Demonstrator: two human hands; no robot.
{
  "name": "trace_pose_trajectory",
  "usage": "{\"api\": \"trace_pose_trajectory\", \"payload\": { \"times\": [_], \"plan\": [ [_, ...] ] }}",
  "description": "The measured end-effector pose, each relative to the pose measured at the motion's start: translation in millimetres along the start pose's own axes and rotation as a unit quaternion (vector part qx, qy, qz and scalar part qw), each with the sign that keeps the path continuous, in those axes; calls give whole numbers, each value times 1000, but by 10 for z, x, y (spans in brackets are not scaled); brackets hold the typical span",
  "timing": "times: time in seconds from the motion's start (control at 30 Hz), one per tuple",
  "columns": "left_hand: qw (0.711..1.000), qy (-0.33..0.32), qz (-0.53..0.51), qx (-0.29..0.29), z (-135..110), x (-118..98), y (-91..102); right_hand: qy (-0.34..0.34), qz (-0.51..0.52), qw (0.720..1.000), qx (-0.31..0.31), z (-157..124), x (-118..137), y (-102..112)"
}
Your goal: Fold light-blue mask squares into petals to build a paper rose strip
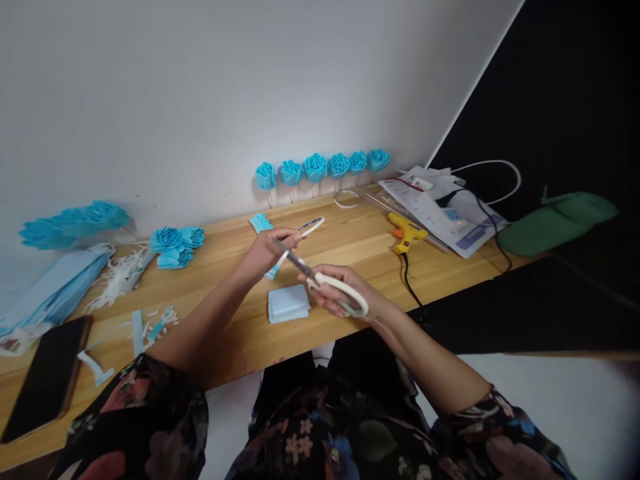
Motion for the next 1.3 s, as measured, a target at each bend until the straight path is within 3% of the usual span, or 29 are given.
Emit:
{"api": "trace_pose_trajectory", "payload": {
  "times": [0.13, 0.2, 0.33, 0.4, 0.47, 0.6, 0.77, 1.0, 1.13, 1.3],
  "plan": [
    [985, -98, 140, -12, 428, 75, -125, 82, 80, 986, -118, -125, 200, 312],
    [971, -135, 198, -3, 621, 148, -196, 83, 108, 982, -134, -184, 244, 443],
    [952, -121, 279, 15, 826, 281, -293, 75, 131, 980, -127, -268, 213, 566],
    [964, -114, 241, -13, 779, 228, -289, 74, 113, 982, -133, -292, 172, 589],
    [986, -86, 138, -29, 646, 123, -289, 73, 86, 983, -144, -299, 140, 604],
    [998, -19, -61, -2, 302, -146, -370, 68, 49, 986, -143, -251, 104, 605],
    [997, -21, -70, -18, 98, -334, -371, 54, 14, 990, -126, -184, 71, 552],
    [995, -13, -91, -29, 15, -296, -295, 60, -1, 994, -95, -148, -30, 424],
    [993, -19, -108, -37, -75, -319, -145, 74, 33, 995, -60, -74, -82, 392],
    [980, 2, -196, -39, -264, -236, 0, 67, 91, 991, -70, -37, 66, 348]
  ]
}}
Point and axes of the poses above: each hand's wrist, its own z-axis towards the middle knuckle, its own y-axis out of the back of the hand, x = y × z, the point moved 5 cm from there along z, towards the middle knuckle, and after that the axes turned 5 degrees about x, right-handed, at the moved point
